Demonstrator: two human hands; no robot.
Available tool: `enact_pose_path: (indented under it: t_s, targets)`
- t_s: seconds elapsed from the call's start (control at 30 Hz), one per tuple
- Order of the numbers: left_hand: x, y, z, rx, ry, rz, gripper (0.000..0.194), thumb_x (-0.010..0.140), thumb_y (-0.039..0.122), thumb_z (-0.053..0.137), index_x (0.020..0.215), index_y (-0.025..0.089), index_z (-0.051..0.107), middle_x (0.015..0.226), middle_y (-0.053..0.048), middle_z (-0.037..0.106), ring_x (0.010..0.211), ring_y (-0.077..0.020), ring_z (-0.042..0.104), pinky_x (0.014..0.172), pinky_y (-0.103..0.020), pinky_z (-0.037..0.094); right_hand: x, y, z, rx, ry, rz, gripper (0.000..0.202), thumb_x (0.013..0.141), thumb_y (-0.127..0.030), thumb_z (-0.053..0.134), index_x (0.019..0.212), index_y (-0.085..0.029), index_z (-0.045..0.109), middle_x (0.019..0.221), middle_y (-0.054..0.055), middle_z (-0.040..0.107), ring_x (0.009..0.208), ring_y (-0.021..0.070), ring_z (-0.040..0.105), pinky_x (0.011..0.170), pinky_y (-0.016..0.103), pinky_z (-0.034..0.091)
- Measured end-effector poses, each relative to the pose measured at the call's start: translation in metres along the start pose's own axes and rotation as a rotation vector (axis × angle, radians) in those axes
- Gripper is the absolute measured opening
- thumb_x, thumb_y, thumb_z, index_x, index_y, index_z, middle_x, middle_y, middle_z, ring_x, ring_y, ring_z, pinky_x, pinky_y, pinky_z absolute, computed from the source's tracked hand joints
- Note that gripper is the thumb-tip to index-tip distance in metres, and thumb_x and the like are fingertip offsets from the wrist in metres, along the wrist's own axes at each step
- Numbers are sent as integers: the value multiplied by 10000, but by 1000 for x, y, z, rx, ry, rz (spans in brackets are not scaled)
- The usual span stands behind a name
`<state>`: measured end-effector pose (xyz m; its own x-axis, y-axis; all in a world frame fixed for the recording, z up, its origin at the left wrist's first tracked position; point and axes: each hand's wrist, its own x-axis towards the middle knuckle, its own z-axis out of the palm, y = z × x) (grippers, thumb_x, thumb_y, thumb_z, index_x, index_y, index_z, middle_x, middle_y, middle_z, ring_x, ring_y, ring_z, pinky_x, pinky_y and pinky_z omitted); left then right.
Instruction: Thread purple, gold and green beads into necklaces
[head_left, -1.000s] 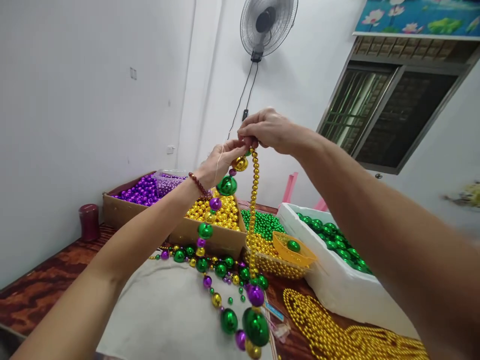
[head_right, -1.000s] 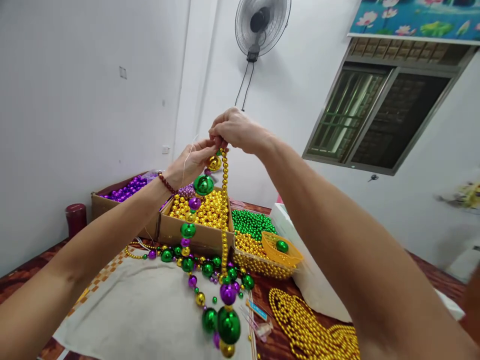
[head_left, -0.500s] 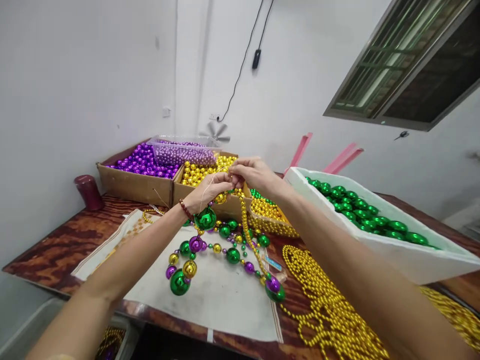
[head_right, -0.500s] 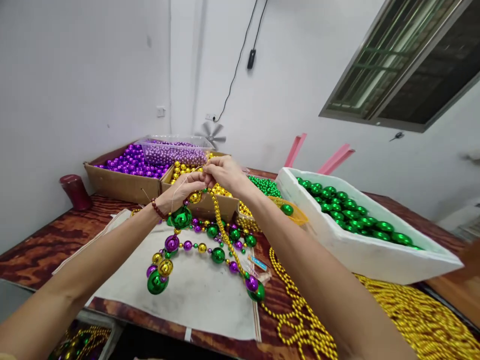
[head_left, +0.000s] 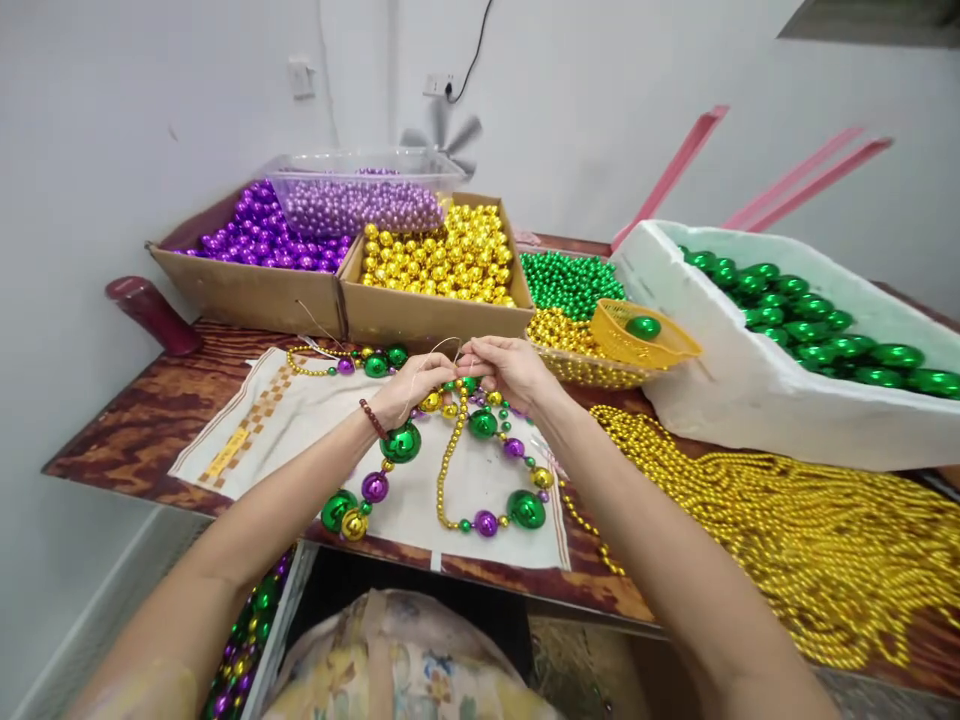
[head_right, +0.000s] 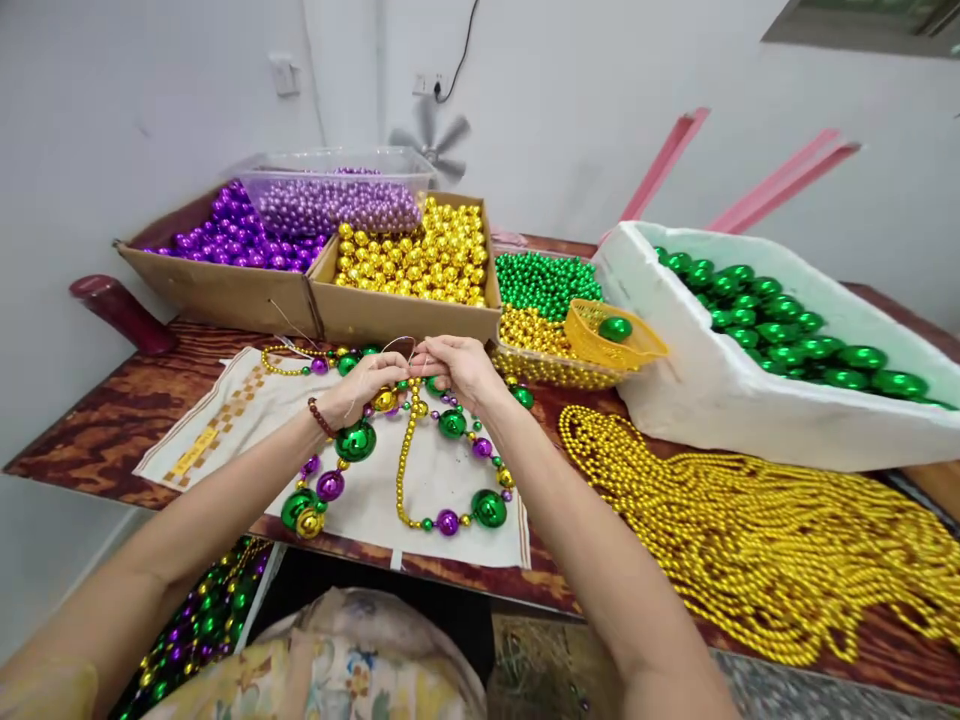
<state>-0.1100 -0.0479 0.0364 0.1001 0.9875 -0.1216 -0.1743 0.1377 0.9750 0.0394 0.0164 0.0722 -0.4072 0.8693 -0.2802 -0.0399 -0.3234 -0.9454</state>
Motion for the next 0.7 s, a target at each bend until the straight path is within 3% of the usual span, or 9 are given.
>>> enact_pose_path:
  t_s: [0.17,0.27,0.37,0.43,0.53,0.63,0.7]
  targets:
    - [8,-14,1,-22,94,-98,98,773,182,616,710,158,544,572,29,578,455,-82,540,461,-196,319,11,26,-11,68,105,58,214,953,-221,591,752,-153,621,687,59,736,546,117,686,435,159,455]
    - [14,-21,2,-14,153,-109,101,769,135,611,692,150,548,567,39,554,454,-72,534,460,-189,323,1,33,-12,-16,166,-71,206,920,-282,626,749,-168,633,744,60,752,635,131,694,475,172,441]
    - [19,-24,3,-27,181,-95,102,770,115,599,683,145,555,570,41,548,449,-63,512,450,-185,317,-26,45,-6,-317,143,-383,186,901,-320,626,779,-199,697,860,50,772,796,174,705,616,237,503]
    - [20,-23,3,-60,197,-98,103,772,116,593,677,144,564,566,39,551,449,-68,511,454,-189,344,-46,60,-3,-528,83,-485,218,937,-339,567,858,-232,740,926,35,778,809,190,704,701,292,527]
    - [17,-20,1,-86,158,-129,92,754,137,643,677,137,594,579,26,576,483,-82,544,478,-196,394,-65,89,-3,-824,33,-492,283,997,-338,473,1037,-261,743,1071,37,774,746,187,711,666,303,510]
    - [13,-18,-1,-82,87,-160,102,717,150,723,683,126,630,614,8,613,521,-81,564,498,-191,417,-66,111,-6,-1205,91,-469,332,1024,-276,403,1104,-262,724,1307,45,690,858,210,728,585,290,440]
    - [11,-19,-2,-99,31,-233,139,704,179,768,696,126,640,618,0,623,510,-86,559,484,-201,426,-61,119,-9,-1399,134,-423,355,1030,-243,371,1115,-258,716,1362,47,655,844,215,722,516,299,357]
